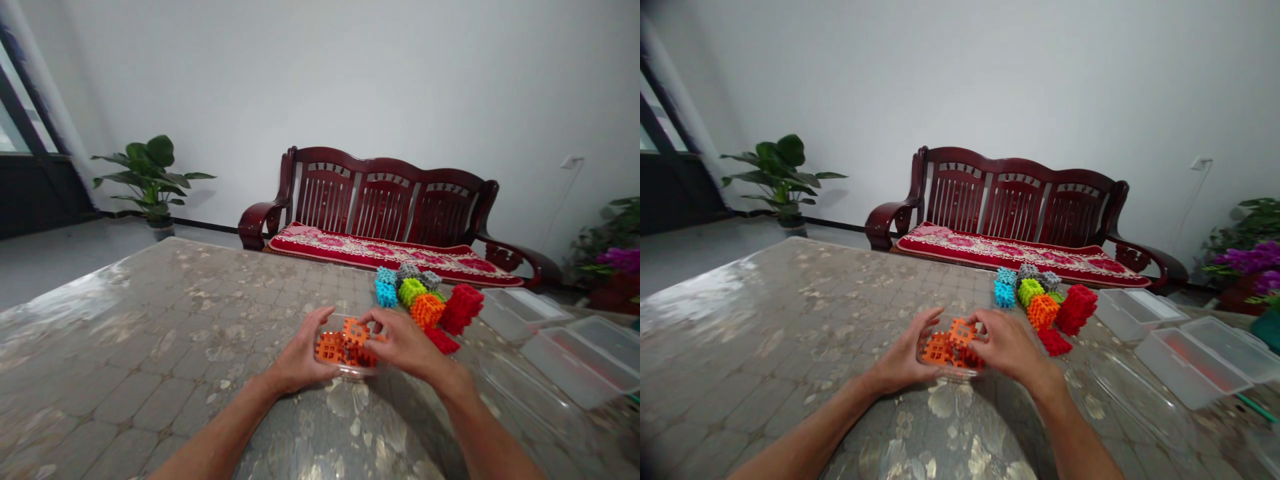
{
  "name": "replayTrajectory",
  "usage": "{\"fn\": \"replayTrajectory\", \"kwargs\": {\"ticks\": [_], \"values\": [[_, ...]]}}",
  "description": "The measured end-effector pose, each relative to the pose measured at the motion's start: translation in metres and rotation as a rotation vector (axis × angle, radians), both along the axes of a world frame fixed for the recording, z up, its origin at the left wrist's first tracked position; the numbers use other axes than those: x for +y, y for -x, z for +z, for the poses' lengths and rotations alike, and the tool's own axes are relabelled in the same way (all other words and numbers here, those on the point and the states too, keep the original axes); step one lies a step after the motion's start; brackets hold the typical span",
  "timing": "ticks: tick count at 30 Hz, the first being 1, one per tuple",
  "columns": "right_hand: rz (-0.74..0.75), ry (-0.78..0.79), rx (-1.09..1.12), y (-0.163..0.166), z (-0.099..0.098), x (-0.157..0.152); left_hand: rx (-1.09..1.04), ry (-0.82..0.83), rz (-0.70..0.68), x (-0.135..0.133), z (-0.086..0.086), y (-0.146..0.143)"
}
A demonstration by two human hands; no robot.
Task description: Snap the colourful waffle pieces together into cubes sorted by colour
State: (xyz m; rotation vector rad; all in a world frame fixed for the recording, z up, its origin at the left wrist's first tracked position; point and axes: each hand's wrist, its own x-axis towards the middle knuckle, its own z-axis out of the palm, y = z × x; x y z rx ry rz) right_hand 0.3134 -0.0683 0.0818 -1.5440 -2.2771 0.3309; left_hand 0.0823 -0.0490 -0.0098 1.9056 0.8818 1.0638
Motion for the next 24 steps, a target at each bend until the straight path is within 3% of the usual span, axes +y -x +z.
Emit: {"fn": "replayTrajectory", "kwargs": {"ticks": [5,18,24], "values": [[0.036,-0.010,-0.127,0.011,-0.008,-0.002,0.011,-0.014,-0.002,0.000,0.000,0.000],[0.049,0.018,-0.186,0.023,-0.023,0.005,0.016,-0.019,0.010,0.000,0.001,-0.001],[0.011,-0.003,-0.034,0.015,-0.014,0.010,0.008,0.003,0.004,0.000,0.000,0.000]]}}
